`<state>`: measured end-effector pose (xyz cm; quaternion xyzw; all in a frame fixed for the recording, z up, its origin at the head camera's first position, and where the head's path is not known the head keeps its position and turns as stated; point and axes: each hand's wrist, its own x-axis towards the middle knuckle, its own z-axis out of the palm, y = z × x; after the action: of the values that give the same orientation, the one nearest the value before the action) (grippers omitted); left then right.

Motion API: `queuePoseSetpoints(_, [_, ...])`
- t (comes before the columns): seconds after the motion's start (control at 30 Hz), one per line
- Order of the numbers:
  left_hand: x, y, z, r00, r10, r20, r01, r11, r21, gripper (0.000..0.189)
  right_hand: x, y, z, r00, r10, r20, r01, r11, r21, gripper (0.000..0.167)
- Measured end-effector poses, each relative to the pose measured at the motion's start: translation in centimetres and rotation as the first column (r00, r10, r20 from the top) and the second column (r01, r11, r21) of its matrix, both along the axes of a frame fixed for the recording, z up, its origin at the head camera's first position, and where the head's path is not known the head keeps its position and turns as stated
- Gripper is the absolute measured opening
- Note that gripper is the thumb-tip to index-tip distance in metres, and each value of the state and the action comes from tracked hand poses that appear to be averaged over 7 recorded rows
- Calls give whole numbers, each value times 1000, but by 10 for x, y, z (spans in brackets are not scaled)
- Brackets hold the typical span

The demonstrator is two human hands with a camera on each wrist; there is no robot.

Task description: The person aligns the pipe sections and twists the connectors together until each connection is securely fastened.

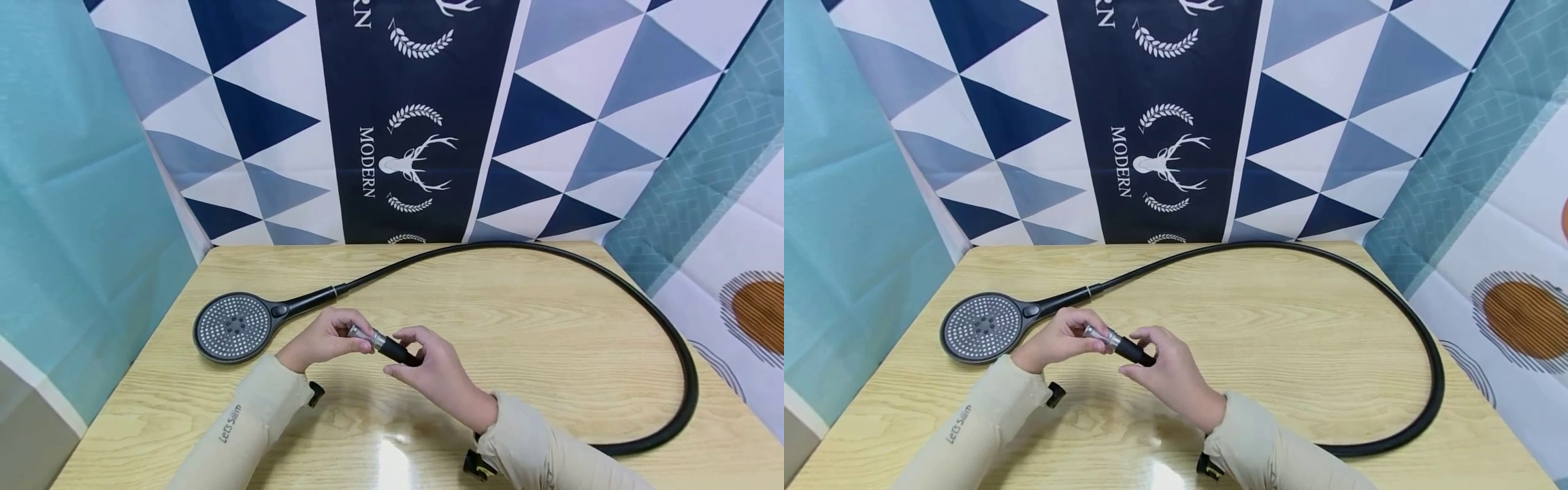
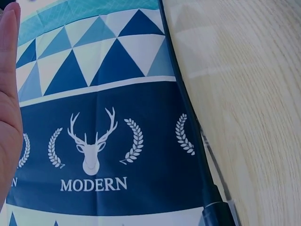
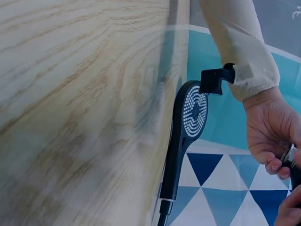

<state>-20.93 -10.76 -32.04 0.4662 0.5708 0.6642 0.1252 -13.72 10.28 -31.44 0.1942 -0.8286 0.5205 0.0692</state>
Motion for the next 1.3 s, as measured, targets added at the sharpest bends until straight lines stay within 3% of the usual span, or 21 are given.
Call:
queuePoseSetpoints(0.17, [-2, -1, -2, 1000, -7, 6, 7, 1000, -8, 40, -2, -3, -5, 978, -19, -210, -1, 996, -93, 28])
queuePoseSetpoints(0.3, [-3, -2, -1, 1000, -3, -27, 3, 1000, -16, 37, -4, -4, -7, 960, -22, -278, -11, 993, -114, 27])
queuePoseSetpoints(0.73, [-3, -3, 0, 997, 15, -72, -17, 999, -32, 39, -3, -3, -6, 975, -22, -221, 2, 996, -92, 27])
queuePoseSetpoints(0.9, [-4, -2, 3, 998, 2, -63, -5, 998, -55, 39, -1, -2, -3, 985, -34, -171, 16, 994, -105, 26])
queuePoseSetpoints(1.3, [-4, -3, 3, 999, -31, -28, 30, 999, -41, 42, 1, -3, 0, 990, -16, -141, 1, 995, -105, 25])
